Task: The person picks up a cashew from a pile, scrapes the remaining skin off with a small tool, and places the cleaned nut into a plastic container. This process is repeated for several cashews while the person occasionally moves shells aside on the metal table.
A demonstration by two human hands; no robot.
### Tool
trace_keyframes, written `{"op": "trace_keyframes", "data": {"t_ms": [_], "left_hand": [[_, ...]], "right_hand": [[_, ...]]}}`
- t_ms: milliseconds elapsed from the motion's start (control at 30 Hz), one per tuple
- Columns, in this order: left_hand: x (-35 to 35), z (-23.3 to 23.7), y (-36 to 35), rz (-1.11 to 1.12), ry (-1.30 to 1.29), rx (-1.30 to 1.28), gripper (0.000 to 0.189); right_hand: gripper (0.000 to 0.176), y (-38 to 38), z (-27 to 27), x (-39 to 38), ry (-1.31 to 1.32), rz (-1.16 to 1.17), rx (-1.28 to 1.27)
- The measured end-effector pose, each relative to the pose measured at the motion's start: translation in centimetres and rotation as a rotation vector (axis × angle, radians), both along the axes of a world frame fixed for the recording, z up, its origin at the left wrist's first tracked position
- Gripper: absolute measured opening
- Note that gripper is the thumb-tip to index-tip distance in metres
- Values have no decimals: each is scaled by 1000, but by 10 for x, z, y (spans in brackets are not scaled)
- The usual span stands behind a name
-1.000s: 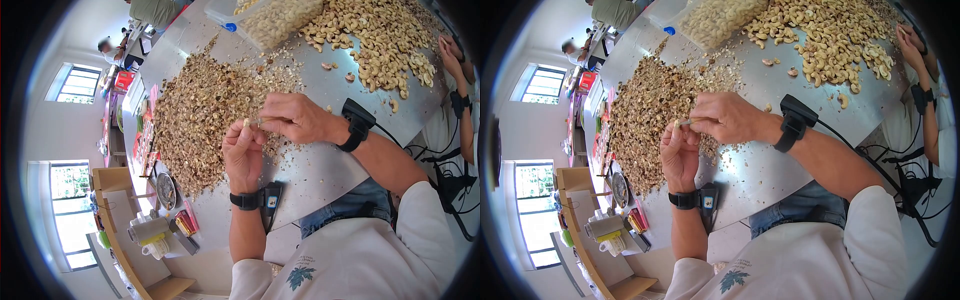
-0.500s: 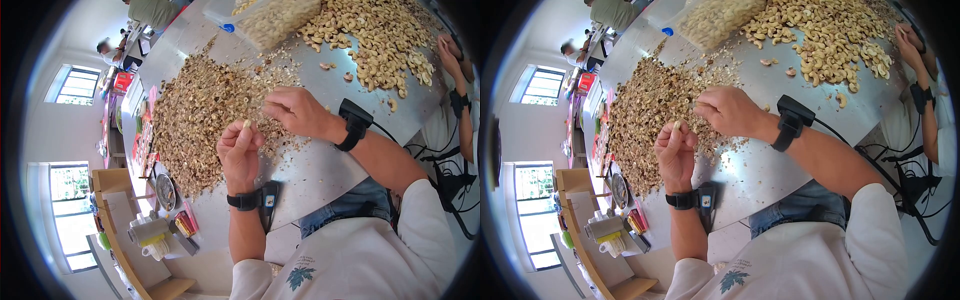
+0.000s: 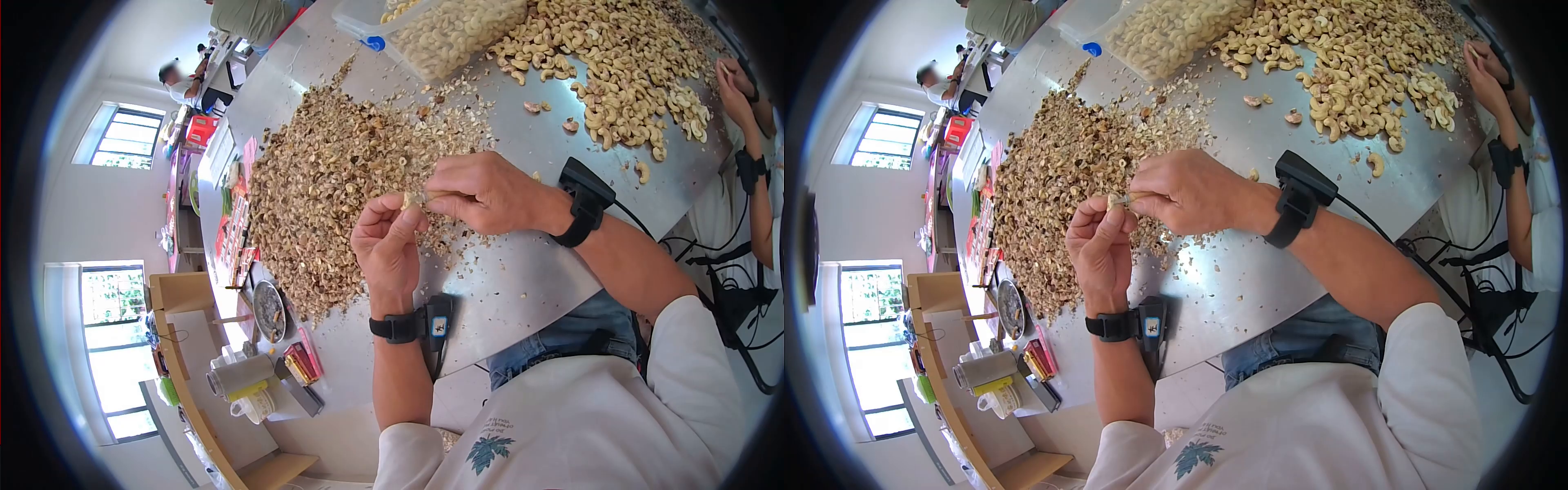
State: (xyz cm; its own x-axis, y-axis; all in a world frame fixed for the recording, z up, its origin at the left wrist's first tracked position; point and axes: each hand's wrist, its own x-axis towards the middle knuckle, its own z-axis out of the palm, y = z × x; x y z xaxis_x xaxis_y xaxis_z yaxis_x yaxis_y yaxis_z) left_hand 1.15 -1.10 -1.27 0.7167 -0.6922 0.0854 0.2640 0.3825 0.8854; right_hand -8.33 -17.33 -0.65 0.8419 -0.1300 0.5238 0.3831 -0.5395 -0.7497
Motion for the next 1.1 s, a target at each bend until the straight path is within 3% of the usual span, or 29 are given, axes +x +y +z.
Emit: {"op": "trace_keyframes", "data": {"t_ms": [233, 333, 433, 533, 833, 1100], "left_hand": [[1, 1, 2, 5, -23, 44, 16], [1, 2, 3, -13, -72, 94, 18], [1, 2, 3, -40, -93, 117, 19], [-3, 6, 0, -32, -92, 107, 17], [-1, -2, -1, -6, 79, 23, 20], [-2, -5, -4, 71, 43, 30, 23]], "right_hand": [[11, -6, -14, 8, -14, -280, -43], [19, -9, -6, 6, 110, -163, 180], [16, -2, 0, 3, 173, 31, 469], [10, -2, -4, 1, 219, 160, 414], [12, 6, -6, 2, 185, 128, 416], [15, 2, -11, 5, 73, 45, 128]]}}
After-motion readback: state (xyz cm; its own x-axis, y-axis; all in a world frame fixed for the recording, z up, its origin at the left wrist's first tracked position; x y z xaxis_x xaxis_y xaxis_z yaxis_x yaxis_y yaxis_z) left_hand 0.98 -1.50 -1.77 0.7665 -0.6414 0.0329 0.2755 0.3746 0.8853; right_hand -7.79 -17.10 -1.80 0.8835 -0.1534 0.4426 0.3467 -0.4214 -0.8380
